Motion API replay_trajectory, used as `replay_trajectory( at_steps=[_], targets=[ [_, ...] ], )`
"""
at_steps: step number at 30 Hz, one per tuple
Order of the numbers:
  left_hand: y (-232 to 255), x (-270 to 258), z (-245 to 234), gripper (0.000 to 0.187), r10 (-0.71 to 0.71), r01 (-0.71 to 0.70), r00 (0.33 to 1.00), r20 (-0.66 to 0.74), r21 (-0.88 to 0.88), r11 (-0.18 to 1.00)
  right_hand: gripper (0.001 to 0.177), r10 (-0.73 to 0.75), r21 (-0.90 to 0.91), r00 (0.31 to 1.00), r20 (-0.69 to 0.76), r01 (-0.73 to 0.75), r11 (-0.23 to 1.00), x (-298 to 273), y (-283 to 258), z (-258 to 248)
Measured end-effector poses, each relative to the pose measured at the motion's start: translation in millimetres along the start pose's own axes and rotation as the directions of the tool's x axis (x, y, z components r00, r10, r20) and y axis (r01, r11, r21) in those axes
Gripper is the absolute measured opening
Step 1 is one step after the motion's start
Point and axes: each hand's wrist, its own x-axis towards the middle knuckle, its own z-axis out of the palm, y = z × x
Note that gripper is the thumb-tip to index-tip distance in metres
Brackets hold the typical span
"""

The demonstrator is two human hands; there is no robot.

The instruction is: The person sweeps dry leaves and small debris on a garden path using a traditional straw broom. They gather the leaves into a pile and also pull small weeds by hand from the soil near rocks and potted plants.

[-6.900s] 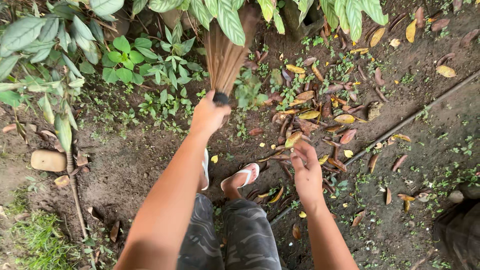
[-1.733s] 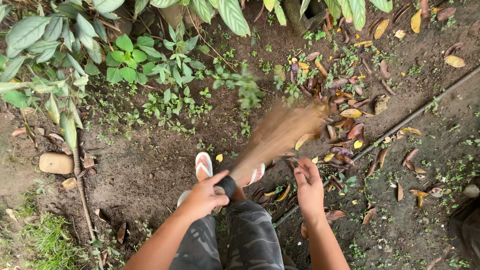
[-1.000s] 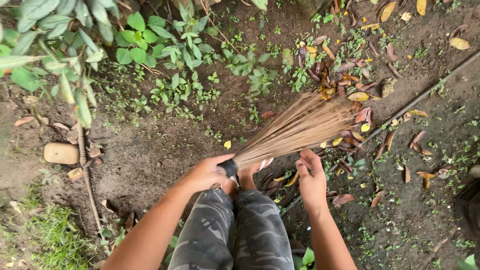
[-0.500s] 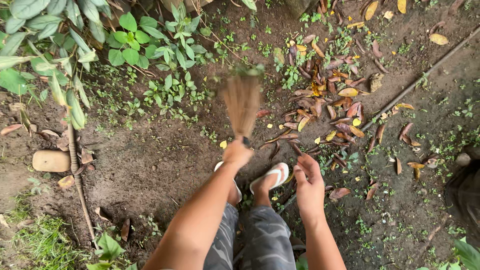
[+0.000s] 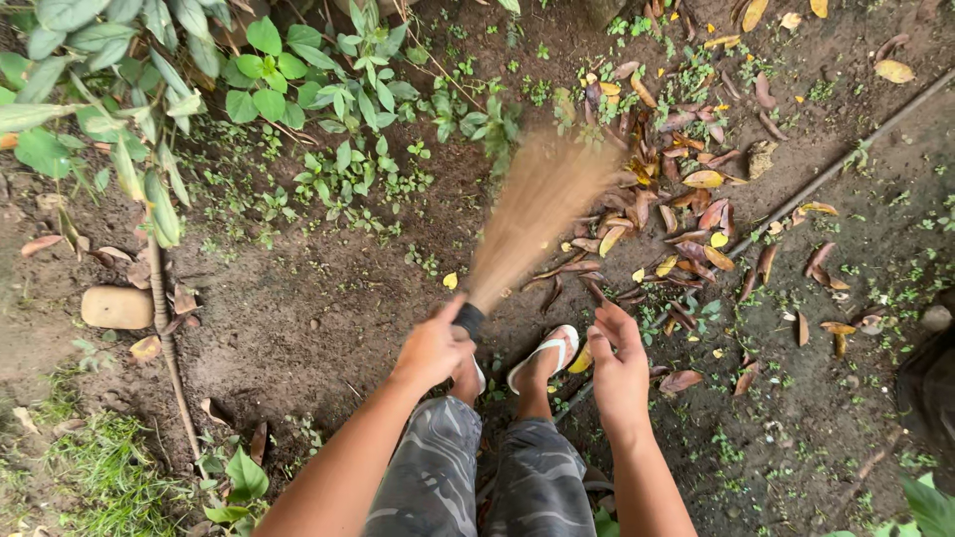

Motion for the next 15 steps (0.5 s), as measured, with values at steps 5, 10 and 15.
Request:
replay_trajectory(
  at_steps=[5,10,15],
  targets=[
    [-14,46,22,0.086,0.109,-0.109,0.894,-0.435,0.025,0.994,0.041,-0.026,0.019,0.999,0.034,0.025,1.000,3,4,2],
    [19,109,50,0.074,-0.223,0.212,0.954,-0.202,-0.074,0.974,0.041,-0.013,0.034,0.999,0.033,0.012,0.999,3,2,2],
    [31,122,81,0.085,-0.006,0.012,1.000,-0.019,0.317,0.948,0.040,0.015,0.045,1.000,0.014,-0.015,0.999,7,2,2]
  ],
)
